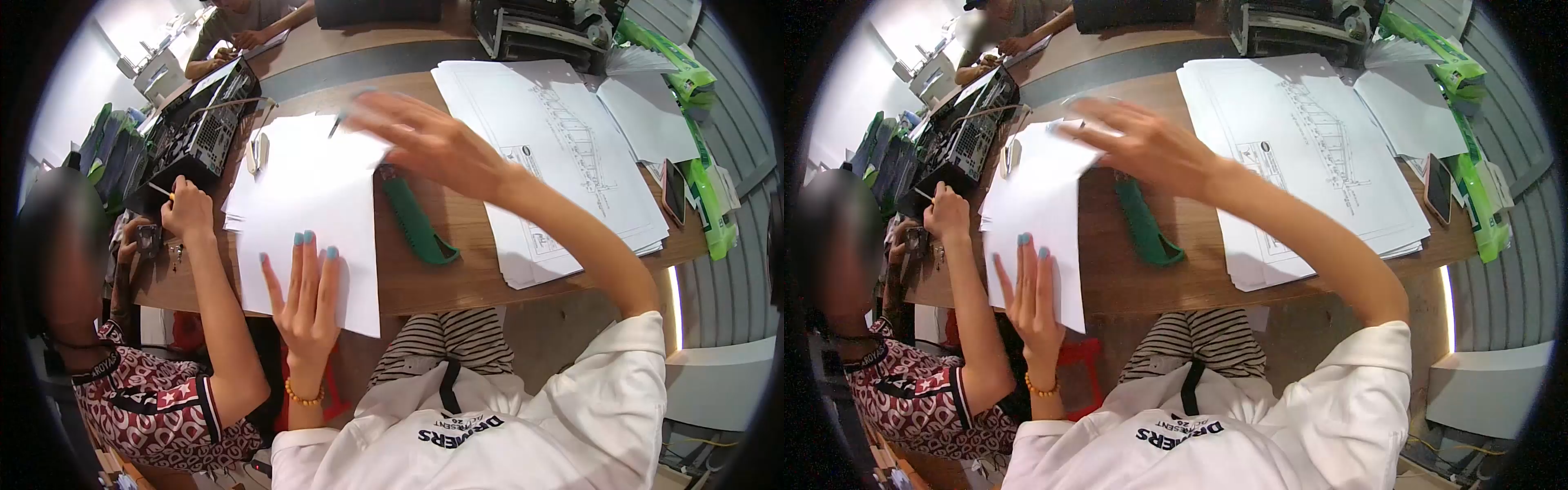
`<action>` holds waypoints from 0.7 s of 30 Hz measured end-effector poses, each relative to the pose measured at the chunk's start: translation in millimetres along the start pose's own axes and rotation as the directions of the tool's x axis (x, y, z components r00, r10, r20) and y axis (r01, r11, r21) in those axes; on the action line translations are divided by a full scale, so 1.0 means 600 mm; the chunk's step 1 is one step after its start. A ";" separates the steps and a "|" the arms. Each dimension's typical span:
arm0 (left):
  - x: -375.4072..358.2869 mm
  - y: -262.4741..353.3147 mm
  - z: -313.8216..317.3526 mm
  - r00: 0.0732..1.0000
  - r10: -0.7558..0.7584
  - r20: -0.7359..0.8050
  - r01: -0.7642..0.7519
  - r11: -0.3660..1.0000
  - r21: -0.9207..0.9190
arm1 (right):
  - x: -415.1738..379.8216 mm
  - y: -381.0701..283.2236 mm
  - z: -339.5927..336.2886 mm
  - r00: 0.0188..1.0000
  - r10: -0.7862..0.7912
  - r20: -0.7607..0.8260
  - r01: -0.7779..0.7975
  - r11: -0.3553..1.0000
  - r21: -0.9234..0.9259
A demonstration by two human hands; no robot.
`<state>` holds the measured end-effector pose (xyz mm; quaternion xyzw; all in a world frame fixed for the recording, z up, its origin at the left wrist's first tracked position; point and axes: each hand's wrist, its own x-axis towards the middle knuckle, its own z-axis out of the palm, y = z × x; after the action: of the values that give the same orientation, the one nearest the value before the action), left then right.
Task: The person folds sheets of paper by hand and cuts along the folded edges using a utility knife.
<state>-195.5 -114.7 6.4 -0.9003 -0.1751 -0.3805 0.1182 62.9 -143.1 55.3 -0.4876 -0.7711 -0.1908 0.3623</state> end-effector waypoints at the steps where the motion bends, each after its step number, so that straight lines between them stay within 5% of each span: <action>1: -0.004 0.005 -0.001 0.996 -0.063 0.067 0.064 0.998 -0.012 | -0.032 -0.022 0.005 0.945 0.316 0.079 -0.322 0.943 0.079; 3: -0.011 0.012 -0.001 0.988 -0.067 0.139 0.068 0.998 -0.006 | -0.080 -0.057 0.022 0.938 0.345 0.000 -0.345 0.938 -0.025; 6: -0.020 0.036 0.008 0.899 -0.136 0.416 0.174 0.983 -0.054 | -0.116 -0.109 0.026 0.853 0.485 0.194 -0.482 0.874 -0.063; 11: -0.008 0.048 0.020 0.877 -0.135 0.462 0.164 0.986 -0.022 | -0.133 -0.137 -0.018 0.747 0.629 0.214 -0.563 0.770 -0.300; 14: 0.007 0.055 0.041 0.897 -0.170 0.407 0.187 0.982 -0.001 | -0.160 -0.154 -0.081 0.671 0.716 0.194 -0.664 0.696 -0.274; 21: 0.027 0.067 0.068 0.897 -0.198 0.396 0.237 0.970 -0.050 | -0.241 -0.236 -0.181 0.670 0.740 0.061 -0.721 0.668 -0.185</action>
<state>-142.6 -133.4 -13.0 -0.9372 -0.2759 -0.2133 -0.0059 14.9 -366.1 28.2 -0.7921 -0.5167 -0.0529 0.3206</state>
